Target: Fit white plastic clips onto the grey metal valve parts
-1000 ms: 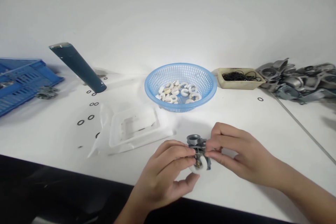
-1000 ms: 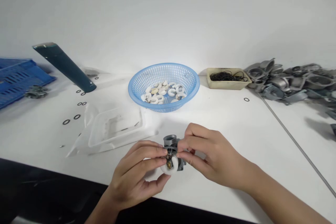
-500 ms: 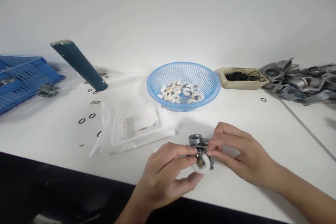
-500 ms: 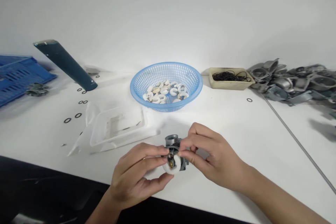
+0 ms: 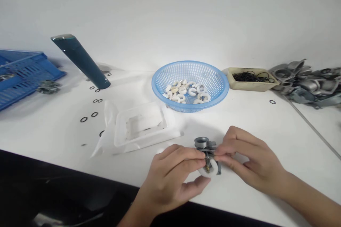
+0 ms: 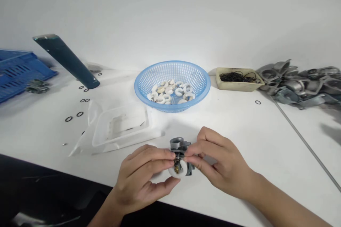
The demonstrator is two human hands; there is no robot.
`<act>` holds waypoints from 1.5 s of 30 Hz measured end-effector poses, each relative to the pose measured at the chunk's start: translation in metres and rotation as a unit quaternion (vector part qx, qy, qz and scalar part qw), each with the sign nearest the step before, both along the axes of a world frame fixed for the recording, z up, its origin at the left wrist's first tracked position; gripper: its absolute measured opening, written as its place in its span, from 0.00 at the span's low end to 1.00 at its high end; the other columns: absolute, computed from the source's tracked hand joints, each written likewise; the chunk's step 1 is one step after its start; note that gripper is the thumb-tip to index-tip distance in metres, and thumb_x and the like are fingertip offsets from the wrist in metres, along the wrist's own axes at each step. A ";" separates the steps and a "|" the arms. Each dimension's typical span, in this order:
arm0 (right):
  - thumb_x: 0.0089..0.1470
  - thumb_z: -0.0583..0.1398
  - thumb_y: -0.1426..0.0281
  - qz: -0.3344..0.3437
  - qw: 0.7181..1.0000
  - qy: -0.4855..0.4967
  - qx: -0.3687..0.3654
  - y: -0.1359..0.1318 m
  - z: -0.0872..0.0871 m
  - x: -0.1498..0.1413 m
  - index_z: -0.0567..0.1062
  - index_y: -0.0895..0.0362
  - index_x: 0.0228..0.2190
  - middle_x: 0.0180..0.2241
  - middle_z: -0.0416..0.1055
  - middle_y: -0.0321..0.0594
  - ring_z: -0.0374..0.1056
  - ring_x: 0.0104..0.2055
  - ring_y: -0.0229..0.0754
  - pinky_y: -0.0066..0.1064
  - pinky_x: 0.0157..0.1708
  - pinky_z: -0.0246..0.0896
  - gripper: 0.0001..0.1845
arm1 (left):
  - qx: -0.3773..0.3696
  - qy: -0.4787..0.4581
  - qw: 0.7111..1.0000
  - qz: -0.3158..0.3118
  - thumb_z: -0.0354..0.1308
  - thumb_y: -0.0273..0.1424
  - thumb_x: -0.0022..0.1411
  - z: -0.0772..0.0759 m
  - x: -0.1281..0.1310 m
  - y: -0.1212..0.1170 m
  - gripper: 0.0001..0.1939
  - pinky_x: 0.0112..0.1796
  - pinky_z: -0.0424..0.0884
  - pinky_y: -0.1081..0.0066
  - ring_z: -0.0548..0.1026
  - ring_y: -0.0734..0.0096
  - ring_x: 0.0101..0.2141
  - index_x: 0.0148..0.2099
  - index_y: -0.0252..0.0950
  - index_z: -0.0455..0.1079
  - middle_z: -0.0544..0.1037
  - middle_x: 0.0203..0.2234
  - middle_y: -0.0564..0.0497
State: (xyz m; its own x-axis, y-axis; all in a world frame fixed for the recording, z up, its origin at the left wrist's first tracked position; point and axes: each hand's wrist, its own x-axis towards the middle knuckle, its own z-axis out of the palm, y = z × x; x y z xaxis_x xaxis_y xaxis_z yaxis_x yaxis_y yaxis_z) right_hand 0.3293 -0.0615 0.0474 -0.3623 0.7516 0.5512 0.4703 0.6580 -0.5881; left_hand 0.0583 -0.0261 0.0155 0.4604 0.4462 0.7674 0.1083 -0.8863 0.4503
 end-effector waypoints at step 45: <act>0.75 0.71 0.67 0.036 0.969 0.113 -0.219 0.007 -0.001 0.003 0.87 0.49 0.44 0.35 0.75 0.37 0.74 0.33 0.39 0.27 0.32 0.73 0.03 | -0.145 -0.028 0.987 -0.057 0.80 0.21 0.66 0.002 0.000 0.001 0.30 0.53 0.87 0.61 0.88 0.58 0.51 0.65 0.37 0.76 0.90 0.52 0.46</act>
